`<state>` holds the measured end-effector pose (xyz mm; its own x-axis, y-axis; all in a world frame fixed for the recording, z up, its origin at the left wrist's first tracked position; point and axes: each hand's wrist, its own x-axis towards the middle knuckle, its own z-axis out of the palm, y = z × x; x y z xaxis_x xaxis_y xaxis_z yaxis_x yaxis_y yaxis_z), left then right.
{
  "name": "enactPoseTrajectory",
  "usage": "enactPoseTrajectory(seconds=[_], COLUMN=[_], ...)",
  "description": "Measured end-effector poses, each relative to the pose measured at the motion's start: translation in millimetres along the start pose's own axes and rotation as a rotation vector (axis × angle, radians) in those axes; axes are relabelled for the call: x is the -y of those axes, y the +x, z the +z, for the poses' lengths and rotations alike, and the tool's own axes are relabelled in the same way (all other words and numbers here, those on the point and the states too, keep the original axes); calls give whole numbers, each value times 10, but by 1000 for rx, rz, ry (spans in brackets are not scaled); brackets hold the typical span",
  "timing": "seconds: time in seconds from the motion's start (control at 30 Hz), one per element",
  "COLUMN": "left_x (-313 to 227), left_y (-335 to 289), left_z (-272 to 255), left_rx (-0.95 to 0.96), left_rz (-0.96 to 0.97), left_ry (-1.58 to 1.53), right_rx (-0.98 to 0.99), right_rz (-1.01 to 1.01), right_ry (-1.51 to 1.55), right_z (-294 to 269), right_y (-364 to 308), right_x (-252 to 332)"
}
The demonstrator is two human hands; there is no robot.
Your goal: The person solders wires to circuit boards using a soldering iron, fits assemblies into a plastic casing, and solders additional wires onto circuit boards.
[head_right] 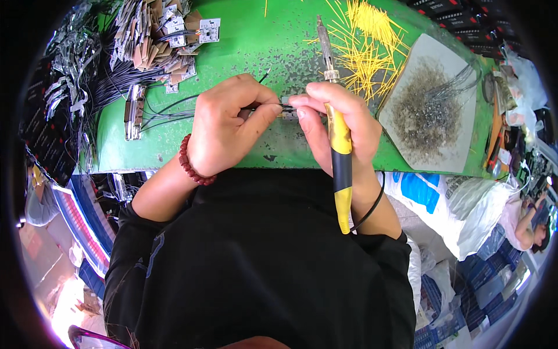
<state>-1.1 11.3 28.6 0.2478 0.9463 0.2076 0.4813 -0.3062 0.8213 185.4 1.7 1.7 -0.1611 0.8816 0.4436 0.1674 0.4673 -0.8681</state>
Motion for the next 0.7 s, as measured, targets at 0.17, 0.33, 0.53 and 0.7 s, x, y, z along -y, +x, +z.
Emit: enactPoseTrajectory(seconds=[0.17, 0.33, 0.53, 0.7], left_x=[-1, 32, 93, 111], left_y=[-29, -48, -80, -94], left_z=[25, 27, 28, 27], left_rx=[-7, -18, -20, -20], left_rz=[32, 31, 68, 100], left_ry=[-43, -48, -87, -74], right_rx=[-4, 42, 570, 600], right_rz=[54, 143, -116, -372], right_ry=[68, 176, -228, -398], right_z=[23, -56, -310, -217], right_y=[24, 67, 318, 364], right_x=[-4, -40, -241, -361])
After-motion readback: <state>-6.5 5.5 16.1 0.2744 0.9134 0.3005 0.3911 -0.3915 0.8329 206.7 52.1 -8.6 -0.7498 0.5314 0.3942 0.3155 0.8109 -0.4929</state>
